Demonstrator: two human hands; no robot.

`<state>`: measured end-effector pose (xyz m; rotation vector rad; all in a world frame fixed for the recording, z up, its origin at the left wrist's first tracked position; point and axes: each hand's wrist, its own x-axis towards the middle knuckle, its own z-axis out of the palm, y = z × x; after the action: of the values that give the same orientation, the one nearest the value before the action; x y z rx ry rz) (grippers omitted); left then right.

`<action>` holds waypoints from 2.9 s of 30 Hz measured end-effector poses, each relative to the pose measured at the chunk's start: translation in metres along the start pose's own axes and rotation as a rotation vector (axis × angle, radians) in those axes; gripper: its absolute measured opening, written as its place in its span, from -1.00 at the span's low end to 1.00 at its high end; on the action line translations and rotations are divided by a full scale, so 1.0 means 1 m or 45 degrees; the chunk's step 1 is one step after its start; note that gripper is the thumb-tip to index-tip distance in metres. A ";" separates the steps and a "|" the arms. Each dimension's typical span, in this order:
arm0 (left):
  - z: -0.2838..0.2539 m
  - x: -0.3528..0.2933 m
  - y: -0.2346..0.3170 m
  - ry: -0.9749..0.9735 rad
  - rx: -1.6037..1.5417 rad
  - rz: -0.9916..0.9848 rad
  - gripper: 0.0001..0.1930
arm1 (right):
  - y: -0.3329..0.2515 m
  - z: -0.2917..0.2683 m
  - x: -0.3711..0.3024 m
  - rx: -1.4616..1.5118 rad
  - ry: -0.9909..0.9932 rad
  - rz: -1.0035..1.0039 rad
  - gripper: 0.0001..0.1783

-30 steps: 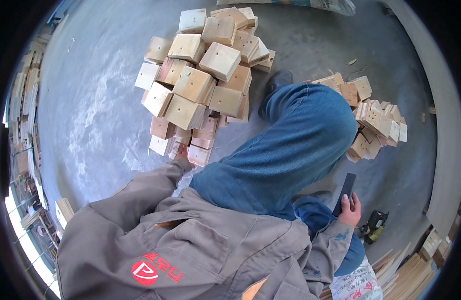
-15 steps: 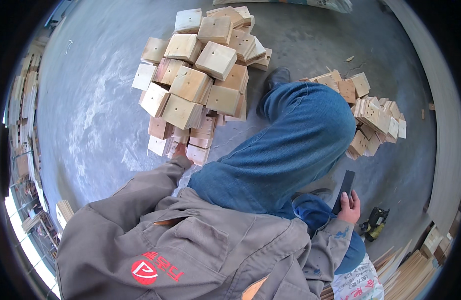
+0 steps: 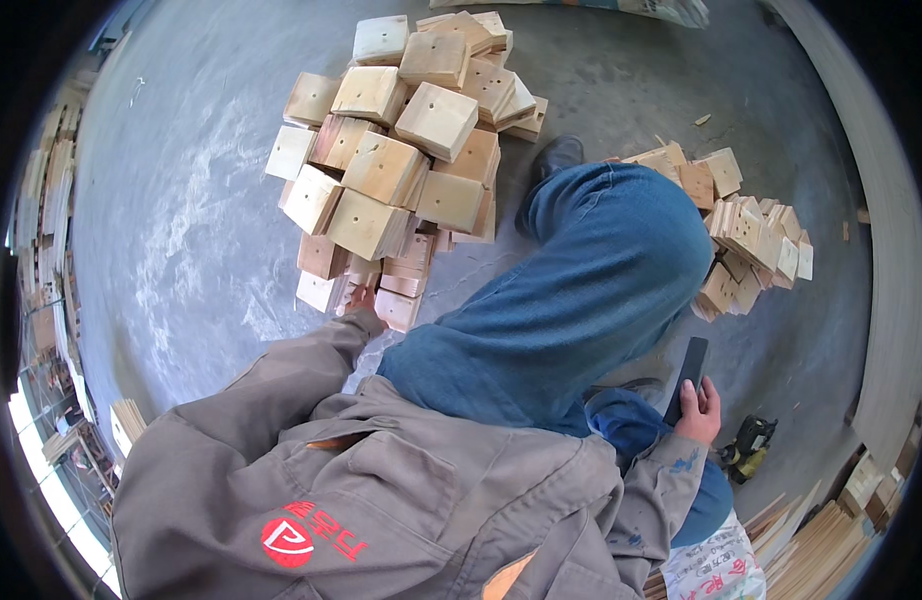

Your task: The person sits on the floor and sands small wooden blocks one by one using a sanding block. They pick up a block, sand its edges and faces, and place it on a pile of finished pieces.

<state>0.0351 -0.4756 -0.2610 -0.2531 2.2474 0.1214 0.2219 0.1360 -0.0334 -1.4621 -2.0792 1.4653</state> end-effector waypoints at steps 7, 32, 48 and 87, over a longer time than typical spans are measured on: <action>0.019 0.045 -0.031 -0.001 0.140 0.089 0.17 | 0.014 0.003 0.009 0.078 0.012 -0.015 -0.33; -0.294 -0.119 0.203 0.540 -0.909 1.356 -0.64 | -0.042 -0.028 -0.024 0.257 0.298 -0.293 -0.37; -0.250 -0.099 0.563 0.565 -0.285 1.899 0.00 | -0.043 -0.030 -0.013 0.220 0.371 -0.328 -0.31; -0.169 -0.142 0.525 -1.362 -0.986 0.673 -0.15 | -0.057 -0.019 -0.011 0.299 0.353 -0.361 -0.32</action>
<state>-0.1212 0.0273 -0.0438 0.0318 1.0620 1.1265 0.2056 0.1377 0.0250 -1.1526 -1.7926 1.2657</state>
